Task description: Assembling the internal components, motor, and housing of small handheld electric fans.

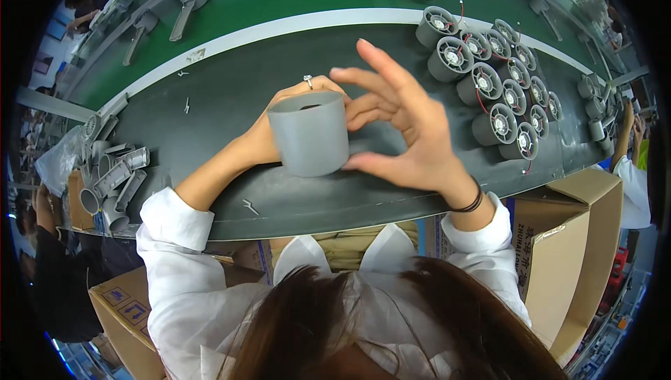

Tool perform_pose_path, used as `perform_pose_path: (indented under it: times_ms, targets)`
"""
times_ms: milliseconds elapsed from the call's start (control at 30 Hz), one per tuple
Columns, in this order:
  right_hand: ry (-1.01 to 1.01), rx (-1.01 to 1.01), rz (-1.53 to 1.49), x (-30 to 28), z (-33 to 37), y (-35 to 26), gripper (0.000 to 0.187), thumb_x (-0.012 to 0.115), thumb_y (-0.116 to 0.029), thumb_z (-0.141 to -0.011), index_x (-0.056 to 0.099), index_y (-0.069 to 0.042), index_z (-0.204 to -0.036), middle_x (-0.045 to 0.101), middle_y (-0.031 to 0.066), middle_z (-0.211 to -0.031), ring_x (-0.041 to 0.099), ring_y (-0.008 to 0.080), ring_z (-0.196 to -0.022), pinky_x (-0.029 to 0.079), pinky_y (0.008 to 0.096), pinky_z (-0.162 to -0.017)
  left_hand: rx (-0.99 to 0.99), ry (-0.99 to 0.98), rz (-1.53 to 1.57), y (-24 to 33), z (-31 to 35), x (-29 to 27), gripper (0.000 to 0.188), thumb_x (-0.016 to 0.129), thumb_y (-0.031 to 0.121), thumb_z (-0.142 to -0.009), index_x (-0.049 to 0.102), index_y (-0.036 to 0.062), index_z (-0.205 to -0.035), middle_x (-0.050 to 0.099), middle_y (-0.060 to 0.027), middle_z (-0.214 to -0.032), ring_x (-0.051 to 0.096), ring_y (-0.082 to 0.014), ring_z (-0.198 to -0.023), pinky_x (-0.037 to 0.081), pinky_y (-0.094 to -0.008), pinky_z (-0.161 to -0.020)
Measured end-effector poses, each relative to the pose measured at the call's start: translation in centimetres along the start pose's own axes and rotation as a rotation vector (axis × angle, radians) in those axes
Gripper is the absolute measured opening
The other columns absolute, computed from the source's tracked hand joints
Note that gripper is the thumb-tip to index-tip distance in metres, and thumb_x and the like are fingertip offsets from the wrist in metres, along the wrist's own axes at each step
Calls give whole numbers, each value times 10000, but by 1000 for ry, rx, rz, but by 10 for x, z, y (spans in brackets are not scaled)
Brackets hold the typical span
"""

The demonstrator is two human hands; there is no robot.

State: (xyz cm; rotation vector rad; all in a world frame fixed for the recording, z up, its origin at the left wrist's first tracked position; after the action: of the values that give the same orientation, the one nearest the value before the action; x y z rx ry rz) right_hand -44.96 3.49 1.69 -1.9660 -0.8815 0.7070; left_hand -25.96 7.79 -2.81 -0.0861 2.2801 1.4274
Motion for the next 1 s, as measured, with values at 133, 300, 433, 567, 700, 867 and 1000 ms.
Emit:
perform_pose_path:
  times_ms: [133, 300, 433, 567, 700, 867, 1000]
  targets:
    - [31, 18, 126, -18, -5, -2, 711, 755, 29, -625, 478, 71, -1278, 499, 209, -1305, 601, 216, -1012, 494, 318, -874, 11, -7, -32, 2, 0, -4, 364, 705, 121, -740, 595, 41, -1077, 620, -84, -1041, 595, -205, -943, 482, -323, -798]
    - [50, -82, 246, -1, -11, -3, 608, 752, -39, -665, 534, 75, -1221, 496, 241, -1299, 593, 254, -1051, 485, 328, -889, -125, 22, 124, 6, 8, -4, 378, 679, 135, -793, 581, 43, -1147, 610, -95, -1137, 579, -204, -1052, 474, -335, -869]
    - [59, -355, 539, 9, -18, -13, 708, 811, -211, -639, 532, 76, -1222, 469, 287, -1307, 559, 342, -1125, 446, 389, -942, -123, -2, 164, 13, 9, -5, 452, 661, 141, -819, 514, 39, -1234, 609, -99, -1140, 585, -199, -1043, 473, -337, -880]
    - [56, -398, 513, 18, -23, -19, 689, 798, -252, -657, 548, 73, -1210, 488, 291, -1286, 558, 366, -1123, 439, 402, -949, -41, 103, 221, 24, 10, 5, 395, 615, 88, -843, 519, 26, -1221, 611, -115, -1136, 582, -212, -1055, 472, -343, -880]
    - [20, -452, 576, 21, -24, -20, 502, 723, -183, -747, 591, 57, -1167, 494, 314, -1264, 560, 396, -1114, 456, 410, -929, 6, 71, 160, 29, 12, 4, 365, 556, 16, -851, 520, 19, -1215, 610, -128, -1134, 583, -228, -1060, 467, -342, -885]
    - [-9, -360, 276, 27, -25, -17, 250, 709, -18, -701, 716, -23, -951, 475, 339, -1268, 542, 410, -1140, 430, 397, -952, 1, 187, 188, 27, 18, 10, 298, 598, -1, -808, 568, 10, -1104, 621, -126, -1063, 605, -234, -998, 492, -356, -816]
    - [0, -400, 126, 34, -24, -6, 280, 693, 61, -577, 752, -81, -811, 487, 329, -1253, 563, 396, -1102, 431, 396, -957, 175, 289, 62, 23, 13, 10, 266, 645, 36, -784, 595, 22, -1044, 641, -120, -992, 634, -237, -897, 506, -349, -751]
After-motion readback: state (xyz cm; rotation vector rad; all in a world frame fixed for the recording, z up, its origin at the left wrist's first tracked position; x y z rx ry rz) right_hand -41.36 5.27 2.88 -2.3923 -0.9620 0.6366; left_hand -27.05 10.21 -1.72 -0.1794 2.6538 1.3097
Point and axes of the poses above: each hand's wrist, its own z-axis away from the middle knuckle, its own x-axis out of the palm, y = z × x, the point moved 2 cm from there along -z, towards the middle knuckle
